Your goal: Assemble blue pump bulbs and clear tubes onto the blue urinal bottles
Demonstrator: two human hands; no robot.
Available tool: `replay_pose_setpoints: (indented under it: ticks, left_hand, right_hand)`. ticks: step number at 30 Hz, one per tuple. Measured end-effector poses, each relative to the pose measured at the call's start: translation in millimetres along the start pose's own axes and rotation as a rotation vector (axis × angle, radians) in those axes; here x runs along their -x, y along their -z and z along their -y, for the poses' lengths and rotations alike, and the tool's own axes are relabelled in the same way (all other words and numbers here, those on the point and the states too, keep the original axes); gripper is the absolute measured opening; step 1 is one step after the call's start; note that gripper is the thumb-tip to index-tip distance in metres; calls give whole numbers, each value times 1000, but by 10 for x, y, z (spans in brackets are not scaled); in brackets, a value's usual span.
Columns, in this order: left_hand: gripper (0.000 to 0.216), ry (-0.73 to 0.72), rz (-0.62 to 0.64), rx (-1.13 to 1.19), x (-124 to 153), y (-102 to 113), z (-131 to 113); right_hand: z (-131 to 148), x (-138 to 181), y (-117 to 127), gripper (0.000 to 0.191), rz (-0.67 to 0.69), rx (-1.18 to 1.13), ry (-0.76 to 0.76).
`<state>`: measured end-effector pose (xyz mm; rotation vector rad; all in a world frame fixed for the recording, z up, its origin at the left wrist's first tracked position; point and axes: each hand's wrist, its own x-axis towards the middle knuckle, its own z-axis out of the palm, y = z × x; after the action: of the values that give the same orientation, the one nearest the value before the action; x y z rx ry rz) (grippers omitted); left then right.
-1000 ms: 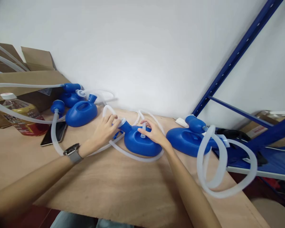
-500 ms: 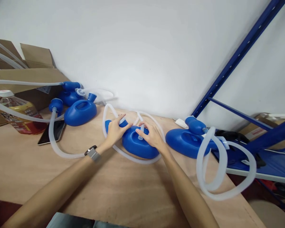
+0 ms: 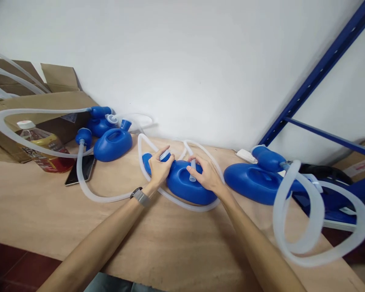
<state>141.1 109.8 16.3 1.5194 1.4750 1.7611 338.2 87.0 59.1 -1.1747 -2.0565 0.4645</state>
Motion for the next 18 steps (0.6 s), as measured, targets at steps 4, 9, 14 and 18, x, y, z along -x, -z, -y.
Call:
replay_pose_setpoints:
  ticks: [4,9,14,18]
  left_hand:
    - [36,-129,-50,-60,68,-41,20]
    - [35,-148,33,-123,67,-26,-3]
    - [34,-48,207,-254,-15,143,-185]
    - [29,52,283,-297,-208,188,-347]
  right_hand:
    - [1,12,14,32,-8,-49,-19]
    - [-15,-69,0,43,-9,-184,-227]
    - [14,-334,-28,49,177,-350,-587]
    - [47,-463,-39,52,247,-366,-614]
